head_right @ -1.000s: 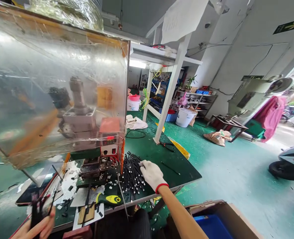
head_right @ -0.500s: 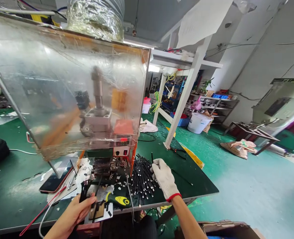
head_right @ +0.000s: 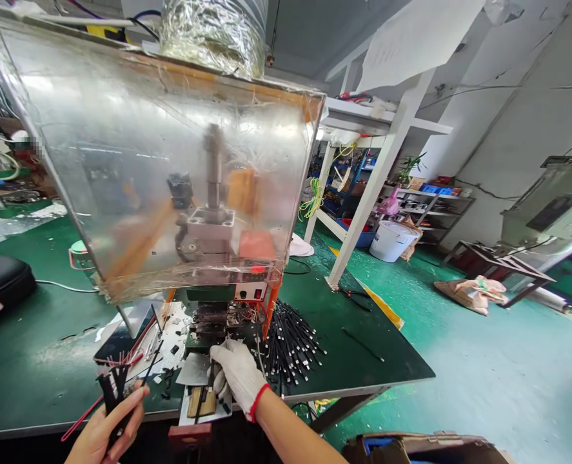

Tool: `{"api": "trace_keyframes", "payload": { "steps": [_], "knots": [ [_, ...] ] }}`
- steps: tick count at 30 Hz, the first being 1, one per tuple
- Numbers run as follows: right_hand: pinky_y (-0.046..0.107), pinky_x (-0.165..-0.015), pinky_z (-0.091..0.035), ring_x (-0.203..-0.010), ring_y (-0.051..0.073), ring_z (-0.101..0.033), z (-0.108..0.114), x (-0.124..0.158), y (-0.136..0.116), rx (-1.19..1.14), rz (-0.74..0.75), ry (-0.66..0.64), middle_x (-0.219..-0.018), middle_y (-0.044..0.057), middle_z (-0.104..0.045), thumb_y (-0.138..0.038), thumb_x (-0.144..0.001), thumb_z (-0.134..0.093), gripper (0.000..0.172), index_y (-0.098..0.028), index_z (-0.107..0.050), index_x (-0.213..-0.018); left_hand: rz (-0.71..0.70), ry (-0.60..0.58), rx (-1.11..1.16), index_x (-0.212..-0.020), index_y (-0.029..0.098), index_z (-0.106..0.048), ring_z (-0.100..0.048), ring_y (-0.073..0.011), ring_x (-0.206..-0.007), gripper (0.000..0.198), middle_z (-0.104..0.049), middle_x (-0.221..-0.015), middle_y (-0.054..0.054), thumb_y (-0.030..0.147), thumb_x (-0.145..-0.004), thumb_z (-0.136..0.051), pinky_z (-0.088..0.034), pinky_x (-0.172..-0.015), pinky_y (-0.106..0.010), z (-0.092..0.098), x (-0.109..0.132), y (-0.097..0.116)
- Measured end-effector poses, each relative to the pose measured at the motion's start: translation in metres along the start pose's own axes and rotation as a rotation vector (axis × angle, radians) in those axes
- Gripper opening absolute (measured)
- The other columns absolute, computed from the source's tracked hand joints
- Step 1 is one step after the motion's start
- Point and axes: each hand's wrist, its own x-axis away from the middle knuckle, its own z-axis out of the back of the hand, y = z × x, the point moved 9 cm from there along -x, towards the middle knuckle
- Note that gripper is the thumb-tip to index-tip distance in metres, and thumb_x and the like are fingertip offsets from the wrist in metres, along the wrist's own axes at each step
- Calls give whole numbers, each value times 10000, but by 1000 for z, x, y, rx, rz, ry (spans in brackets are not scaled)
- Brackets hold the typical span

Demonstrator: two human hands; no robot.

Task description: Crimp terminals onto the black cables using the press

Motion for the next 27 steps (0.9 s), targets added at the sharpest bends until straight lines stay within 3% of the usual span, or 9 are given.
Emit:
{"api": "trace_keyframes", "payload": {
  "steps": [4, 11, 16, 21, 24, 27],
  "knots": [
    [164, -270, -293, -257, 72, -409, -7, -11, 6, -107, -35, -5, -456, -55, -537, -274, -836, -467, 131, -178, -466, -746, 11, -3, -4, -761, 186, -592, -263, -36, -328, 384, -452, -420, 101, 496, -632, -777, -226, -334, -159, 4, 2, -1],
    [157, -254, -271, -258, 65, -397, -10, -4, -6, -165, -5, -39, -466, -36, -567, -288, -812, -509, 139, -179, -470, -735, 23, -25, -18, -771, 184, -593, -248, -36, -332, 405, -431, -416, 105, 530, -643, -759, -195, -338, -162, 1, 0, -9],
    [156, -269, -267, -262, 55, -389, -11, -7, -2, -154, -38, -38, -469, -45, -556, -267, -829, -467, 130, -172, -474, -742, 2, -51, -73, -636, 199, -537, -264, -45, -344, 410, -410, -396, 99, 552, -642, -746, -228, -346, -165, -5, 0, -6],
    [174, -316, -297, -291, 59, -404, 1, 0, -14, 31, 14, 10, -491, -68, -527, -337, -851, -468, 179, -186, -460, -755, -21, -49, -177, -718, 180, -601, -247, -39, -348, 470, -395, -373, 105, 614, -603, -741, -174, -357, -154, -14, 6, 2],
    [183, -384, -329, -371, 60, -457, 8, 24, -39, 237, 123, 10, -582, -53, -580, -392, -842, -496, 214, -188, -504, -775, -33, -54, -268, -796, 157, -641, -235, -35, -342, 582, -397, -359, 105, 686, -568, -722, -134, -367, -158, -24, 9, 6],
    [183, -484, -343, -537, 74, -527, 4, 55, -55, 434, 221, -4, -650, -34, -614, -354, -781, -579, 182, -178, -576, -732, -70, -145, -367, -742, 164, -663, -232, -45, -346, 542, -381, -347, 102, 673, -568, -731, -157, -366, -180, -41, 11, 9]
  ]
}}
